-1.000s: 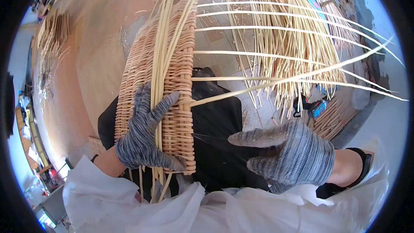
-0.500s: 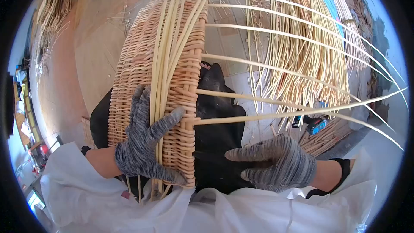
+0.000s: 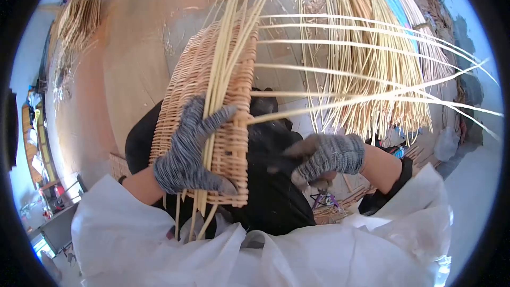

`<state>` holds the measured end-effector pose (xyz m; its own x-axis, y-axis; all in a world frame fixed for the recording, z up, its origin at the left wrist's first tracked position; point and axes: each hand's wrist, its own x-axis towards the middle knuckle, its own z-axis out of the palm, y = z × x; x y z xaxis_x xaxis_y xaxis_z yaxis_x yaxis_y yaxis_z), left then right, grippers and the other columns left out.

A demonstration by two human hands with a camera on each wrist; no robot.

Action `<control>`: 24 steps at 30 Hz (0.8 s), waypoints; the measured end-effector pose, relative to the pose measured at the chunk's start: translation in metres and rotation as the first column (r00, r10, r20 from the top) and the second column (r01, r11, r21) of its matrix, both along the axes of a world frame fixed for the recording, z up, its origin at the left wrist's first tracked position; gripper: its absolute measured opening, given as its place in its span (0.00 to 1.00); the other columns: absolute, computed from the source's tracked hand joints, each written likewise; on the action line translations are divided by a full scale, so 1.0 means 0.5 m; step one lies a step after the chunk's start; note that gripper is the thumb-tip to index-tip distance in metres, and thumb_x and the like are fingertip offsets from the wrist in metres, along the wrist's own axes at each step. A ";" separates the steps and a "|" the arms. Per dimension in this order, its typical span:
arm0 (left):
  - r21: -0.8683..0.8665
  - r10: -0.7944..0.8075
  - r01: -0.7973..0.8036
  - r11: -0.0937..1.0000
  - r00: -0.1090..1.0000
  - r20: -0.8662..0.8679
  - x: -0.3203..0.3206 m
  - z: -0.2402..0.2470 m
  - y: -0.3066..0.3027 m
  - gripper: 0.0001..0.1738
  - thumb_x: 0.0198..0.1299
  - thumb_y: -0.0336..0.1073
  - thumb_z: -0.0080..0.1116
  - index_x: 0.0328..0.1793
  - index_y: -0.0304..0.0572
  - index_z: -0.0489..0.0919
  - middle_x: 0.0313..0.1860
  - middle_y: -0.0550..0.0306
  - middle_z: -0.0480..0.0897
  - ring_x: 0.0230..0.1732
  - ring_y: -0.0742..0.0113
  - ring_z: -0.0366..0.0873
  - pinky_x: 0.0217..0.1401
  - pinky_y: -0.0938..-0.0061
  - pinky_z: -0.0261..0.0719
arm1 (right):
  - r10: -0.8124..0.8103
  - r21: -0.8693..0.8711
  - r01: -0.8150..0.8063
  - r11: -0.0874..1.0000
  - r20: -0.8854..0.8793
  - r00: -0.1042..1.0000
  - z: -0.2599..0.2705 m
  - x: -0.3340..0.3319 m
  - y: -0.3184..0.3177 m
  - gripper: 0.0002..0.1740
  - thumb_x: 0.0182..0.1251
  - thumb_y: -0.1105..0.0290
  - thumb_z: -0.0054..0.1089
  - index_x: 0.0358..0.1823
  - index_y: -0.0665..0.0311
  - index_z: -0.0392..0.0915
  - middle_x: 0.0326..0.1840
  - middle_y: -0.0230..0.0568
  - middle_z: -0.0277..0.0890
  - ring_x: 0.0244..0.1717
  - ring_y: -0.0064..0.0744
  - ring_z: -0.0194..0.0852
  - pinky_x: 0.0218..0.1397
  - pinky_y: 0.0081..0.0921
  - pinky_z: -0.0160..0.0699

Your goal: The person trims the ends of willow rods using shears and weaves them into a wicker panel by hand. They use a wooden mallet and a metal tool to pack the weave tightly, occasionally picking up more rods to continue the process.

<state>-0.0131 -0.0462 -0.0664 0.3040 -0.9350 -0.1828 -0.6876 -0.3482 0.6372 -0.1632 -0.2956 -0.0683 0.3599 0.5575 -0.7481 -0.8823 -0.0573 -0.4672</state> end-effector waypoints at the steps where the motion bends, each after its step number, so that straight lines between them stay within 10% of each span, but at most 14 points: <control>1: 0.012 -0.041 0.040 0.999 0.996 0.084 -0.012 0.004 0.003 0.68 0.20 0.70 0.75 0.73 0.56 0.61 0.71 0.32 0.52 0.73 0.31 0.45 0.75 0.47 0.39 | 0.032 -0.052 -0.031 0.998 0.031 0.999 0.009 -0.008 0.006 0.20 0.58 0.69 0.65 0.54 0.61 0.79 0.30 0.33 0.80 0.31 0.24 0.78 0.37 0.20 0.79; 4: -0.075 -0.020 0.028 0.997 0.994 0.104 -0.017 -0.007 0.009 0.67 0.21 0.71 0.74 0.74 0.56 0.60 0.71 0.32 0.52 0.73 0.31 0.45 0.75 0.46 0.37 | 0.230 -0.358 -0.107 0.928 0.322 0.919 0.030 -0.012 0.022 0.21 0.56 0.67 0.65 0.52 0.61 0.79 0.27 0.36 0.81 0.30 0.32 0.80 0.37 0.26 0.79; 6: -0.066 0.041 -0.036 0.997 0.997 0.070 -0.009 -0.022 0.009 0.67 0.20 0.71 0.74 0.73 0.55 0.62 0.71 0.34 0.53 0.72 0.32 0.47 0.75 0.48 0.40 | 0.505 -0.652 0.076 0.754 0.650 0.569 0.026 0.001 0.019 0.21 0.55 0.63 0.65 0.51 0.60 0.79 0.27 0.40 0.81 0.31 0.40 0.81 0.39 0.32 0.80; 10: -0.063 0.107 -0.107 0.992 0.994 -0.007 0.006 -0.014 0.023 0.56 0.32 0.66 0.72 0.71 0.55 0.66 0.69 0.37 0.58 0.71 0.38 0.53 0.75 0.55 0.48 | 0.857 -0.884 0.234 0.405 0.456 0.239 0.026 0.023 0.037 0.20 0.54 0.60 0.64 0.48 0.57 0.78 0.27 0.41 0.78 0.27 0.43 0.79 0.32 0.33 0.80; 14: -0.128 0.164 -0.180 0.975 0.979 -0.121 0.012 -0.008 0.046 0.38 0.50 0.48 0.68 0.68 0.50 0.68 0.63 0.43 0.69 0.66 0.48 0.63 0.72 0.62 0.58 | 0.834 -0.883 0.249 0.398 0.461 0.304 0.038 0.001 0.061 0.25 0.54 0.54 0.62 0.52 0.58 0.76 0.45 0.49 0.78 0.39 0.49 0.79 0.41 0.40 0.78; 16: -0.163 0.209 -0.281 0.946 0.910 -0.358 0.017 0.017 0.070 0.37 0.50 0.44 0.69 0.68 0.48 0.69 0.61 0.45 0.72 0.64 0.51 0.67 0.70 0.64 0.61 | 0.788 -0.788 0.391 0.475 0.579 0.210 0.074 -0.003 0.083 0.27 0.54 0.52 0.63 0.52 0.60 0.76 0.44 0.51 0.78 0.39 0.50 0.79 0.41 0.39 0.79; 17: -0.195 0.193 -0.233 0.953 0.959 -0.206 0.018 0.012 0.084 0.38 0.51 0.37 0.69 0.69 0.43 0.66 0.58 0.47 0.75 0.57 0.59 0.73 0.64 0.67 0.69 | 0.573 -0.721 0.323 0.613 0.687 0.446 0.116 0.005 0.088 0.29 0.57 0.50 0.64 0.53 0.64 0.75 0.42 0.51 0.79 0.37 0.45 0.81 0.38 0.34 0.80; 20: -0.078 0.216 -0.462 0.884 0.550 -0.806 -0.018 0.070 0.089 0.36 0.50 0.23 0.60 0.69 0.42 0.66 0.60 0.49 0.74 0.61 0.60 0.71 0.66 0.69 0.67 | -0.084 -0.494 0.571 0.656 0.704 0.705 0.116 0.071 0.094 0.30 0.59 0.49 0.63 0.52 0.67 0.74 0.34 0.47 0.80 0.29 0.36 0.81 0.29 0.28 0.79; 24: -0.277 0.087 -0.236 0.931 0.883 -0.461 -0.052 0.083 0.057 0.38 0.56 0.27 0.60 0.73 0.37 0.57 0.46 0.51 0.78 0.41 0.66 0.79 0.43 0.75 0.82 | -0.397 -0.228 0.530 0.817 0.445 0.803 0.104 0.149 0.145 0.27 0.60 0.48 0.63 0.44 0.69 0.76 0.26 0.42 0.77 0.21 0.29 0.76 0.22 0.22 0.76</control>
<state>-0.0390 -0.0178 -0.0251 0.4154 -0.9089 -0.0356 -0.2669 -0.1592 0.9505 -0.0889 -0.2231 -0.0161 0.7885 -0.0008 -0.6151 -0.6114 0.1077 -0.7839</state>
